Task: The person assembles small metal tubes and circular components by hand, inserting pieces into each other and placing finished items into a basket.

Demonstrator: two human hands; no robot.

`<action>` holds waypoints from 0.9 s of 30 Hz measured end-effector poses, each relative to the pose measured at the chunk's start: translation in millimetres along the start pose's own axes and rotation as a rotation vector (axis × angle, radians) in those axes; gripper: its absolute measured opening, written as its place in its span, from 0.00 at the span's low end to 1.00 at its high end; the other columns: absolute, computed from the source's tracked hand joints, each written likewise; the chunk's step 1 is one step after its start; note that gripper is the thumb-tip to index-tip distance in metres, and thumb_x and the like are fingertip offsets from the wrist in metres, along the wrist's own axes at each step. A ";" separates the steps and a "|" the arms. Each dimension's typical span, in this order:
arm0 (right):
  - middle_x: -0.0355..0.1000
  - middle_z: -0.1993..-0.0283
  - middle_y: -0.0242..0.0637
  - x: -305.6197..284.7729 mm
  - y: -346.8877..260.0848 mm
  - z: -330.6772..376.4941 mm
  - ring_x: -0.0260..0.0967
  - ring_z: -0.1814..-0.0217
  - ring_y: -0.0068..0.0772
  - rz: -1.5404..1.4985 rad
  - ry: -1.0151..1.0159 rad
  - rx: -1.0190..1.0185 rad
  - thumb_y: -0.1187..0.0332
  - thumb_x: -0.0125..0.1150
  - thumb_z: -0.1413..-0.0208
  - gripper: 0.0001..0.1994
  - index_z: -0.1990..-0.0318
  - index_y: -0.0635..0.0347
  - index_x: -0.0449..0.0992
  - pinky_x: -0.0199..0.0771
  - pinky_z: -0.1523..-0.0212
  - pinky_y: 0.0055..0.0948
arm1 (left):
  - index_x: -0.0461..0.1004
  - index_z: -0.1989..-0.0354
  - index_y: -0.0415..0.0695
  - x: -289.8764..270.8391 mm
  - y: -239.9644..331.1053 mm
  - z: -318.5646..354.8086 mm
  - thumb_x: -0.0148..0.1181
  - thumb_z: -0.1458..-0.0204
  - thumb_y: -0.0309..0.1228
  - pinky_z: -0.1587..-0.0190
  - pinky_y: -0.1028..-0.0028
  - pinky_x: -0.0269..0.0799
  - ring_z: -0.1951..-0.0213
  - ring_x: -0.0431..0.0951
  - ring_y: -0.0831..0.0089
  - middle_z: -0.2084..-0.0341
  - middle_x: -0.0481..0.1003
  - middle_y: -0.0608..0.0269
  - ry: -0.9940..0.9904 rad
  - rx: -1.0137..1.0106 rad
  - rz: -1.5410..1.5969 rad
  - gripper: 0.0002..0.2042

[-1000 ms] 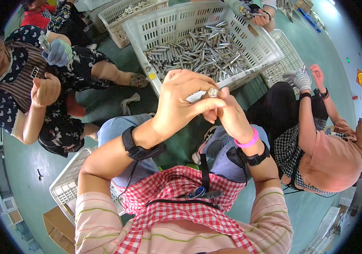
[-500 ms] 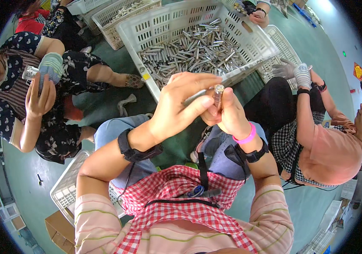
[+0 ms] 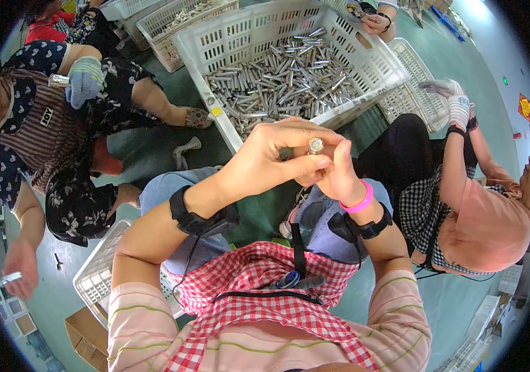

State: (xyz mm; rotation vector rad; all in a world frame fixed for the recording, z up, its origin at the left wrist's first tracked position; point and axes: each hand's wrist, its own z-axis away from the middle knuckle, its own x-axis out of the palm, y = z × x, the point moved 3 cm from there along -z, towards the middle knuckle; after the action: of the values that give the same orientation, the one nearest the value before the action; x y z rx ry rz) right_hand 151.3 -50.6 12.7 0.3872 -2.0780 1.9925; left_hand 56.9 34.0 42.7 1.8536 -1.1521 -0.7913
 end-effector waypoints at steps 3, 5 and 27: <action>0.55 0.79 0.24 7.8 -6.9 -1.5 0.49 0.80 0.14 0.107 0.039 0.000 0.31 0.35 0.52 0.34 0.66 0.58 0.65 0.46 0.81 0.18 | 0.74 0.59 0.38 0.1 1.4 -0.2 0.60 0.55 0.30 0.57 0.69 0.65 0.64 0.74 0.67 0.68 0.76 0.58 -0.018 0.096 -0.151 0.14; 0.51 0.81 0.22 4.1 -4.9 -1.0 0.45 0.81 0.14 0.121 0.051 0.050 0.34 0.40 0.50 0.31 0.73 0.58 0.64 0.42 0.81 0.16 | 0.71 0.56 0.39 1.3 3.6 -0.3 0.61 0.56 0.30 0.56 0.67 0.65 0.65 0.73 0.64 0.71 0.75 0.58 -0.025 0.094 -0.273 0.18; 0.51 0.84 0.24 11.1 4.1 -1.4 0.46 0.84 0.17 0.179 -0.292 0.009 0.49 0.44 0.42 0.22 0.80 0.56 0.56 0.45 0.84 0.19 | 0.59 0.43 0.37 2.2 6.0 -3.7 0.42 0.48 0.56 0.43 0.65 0.54 0.43 0.60 0.60 0.43 0.59 0.51 -0.260 -0.006 0.072 0.34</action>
State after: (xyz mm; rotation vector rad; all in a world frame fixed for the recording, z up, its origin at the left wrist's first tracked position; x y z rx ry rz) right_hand 139.5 -49.4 12.8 0.5407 -2.3528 2.1579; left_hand 58.3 31.5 49.5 1.7298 -1.3685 -1.0150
